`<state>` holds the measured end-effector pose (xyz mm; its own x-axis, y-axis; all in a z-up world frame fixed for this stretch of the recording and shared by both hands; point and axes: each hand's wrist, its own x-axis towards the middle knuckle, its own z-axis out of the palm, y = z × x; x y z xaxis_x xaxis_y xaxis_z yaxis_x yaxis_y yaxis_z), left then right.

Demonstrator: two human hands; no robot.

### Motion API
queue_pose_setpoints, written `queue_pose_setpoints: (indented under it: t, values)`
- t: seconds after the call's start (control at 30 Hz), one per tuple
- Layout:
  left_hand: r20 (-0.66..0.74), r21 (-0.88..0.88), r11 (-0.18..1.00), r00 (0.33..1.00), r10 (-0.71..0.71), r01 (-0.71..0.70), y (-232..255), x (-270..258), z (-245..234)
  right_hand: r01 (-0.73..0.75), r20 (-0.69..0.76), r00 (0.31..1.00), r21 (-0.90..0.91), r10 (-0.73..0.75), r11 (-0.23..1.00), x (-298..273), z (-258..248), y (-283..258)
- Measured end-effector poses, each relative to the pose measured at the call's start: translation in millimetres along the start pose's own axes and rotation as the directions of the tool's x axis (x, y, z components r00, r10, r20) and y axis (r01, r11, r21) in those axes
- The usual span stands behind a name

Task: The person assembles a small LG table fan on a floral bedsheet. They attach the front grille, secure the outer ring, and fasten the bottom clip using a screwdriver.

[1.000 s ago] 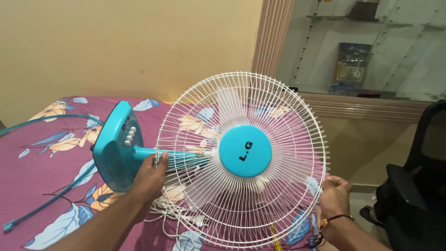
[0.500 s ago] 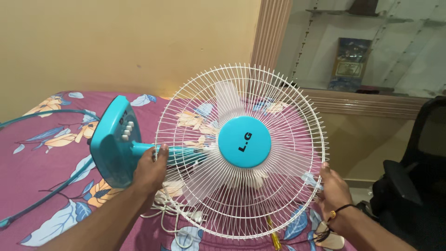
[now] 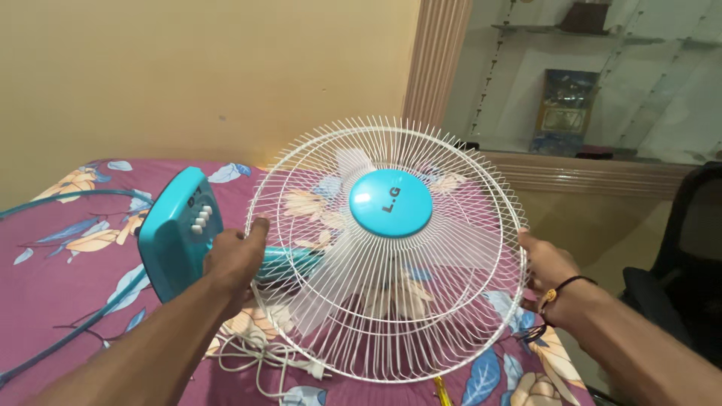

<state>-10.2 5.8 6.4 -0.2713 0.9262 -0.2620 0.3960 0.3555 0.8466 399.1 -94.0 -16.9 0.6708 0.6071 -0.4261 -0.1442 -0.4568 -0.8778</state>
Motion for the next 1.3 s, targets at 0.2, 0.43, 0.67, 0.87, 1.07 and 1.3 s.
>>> queue_pose_setpoints:
  t: [0.2, 0.43, 0.67, 0.87, 1.07, 1.3]
  values:
    - [-0.117, 0.071, 0.996, 0.992, -0.048, 0.057, 13, 3, 0, -0.019, 0.149, 0.989, 0.16, -0.005, 0.987, 4, 19, -40]
    - [-0.138, 0.106, 0.99, 0.987, -0.082, 0.097, 30, 7, 10, 0.004, 0.213, 0.977, 0.051, -0.015, 0.999, 4, 33, -52]
    - [-0.105, 0.102, 0.98, 0.981, -0.163, 0.173, 36, 13, 10, -0.067, 0.271, 0.962, 0.098, 0.038, 0.993, -1, 41, -61]
    - [-0.12, 0.102, 0.98, 0.98, -0.161, 0.173, 32, 23, 10, 0.006, 0.387, 0.92, 0.161, -0.069, 0.987, -10, 30, -53]
    - [0.036, -0.282, 0.947, 0.988, -0.149, 0.153, 29, 19, 16, -0.002, 0.314, 0.948, 0.197, -0.061, 0.98, -15, 18, -47]
    - [0.214, -0.409, 0.893, 0.971, -0.106, 0.187, 30, 5, 11, -0.007, 0.342, 0.939, 0.11, -0.031, 0.994, -23, 20, -48]
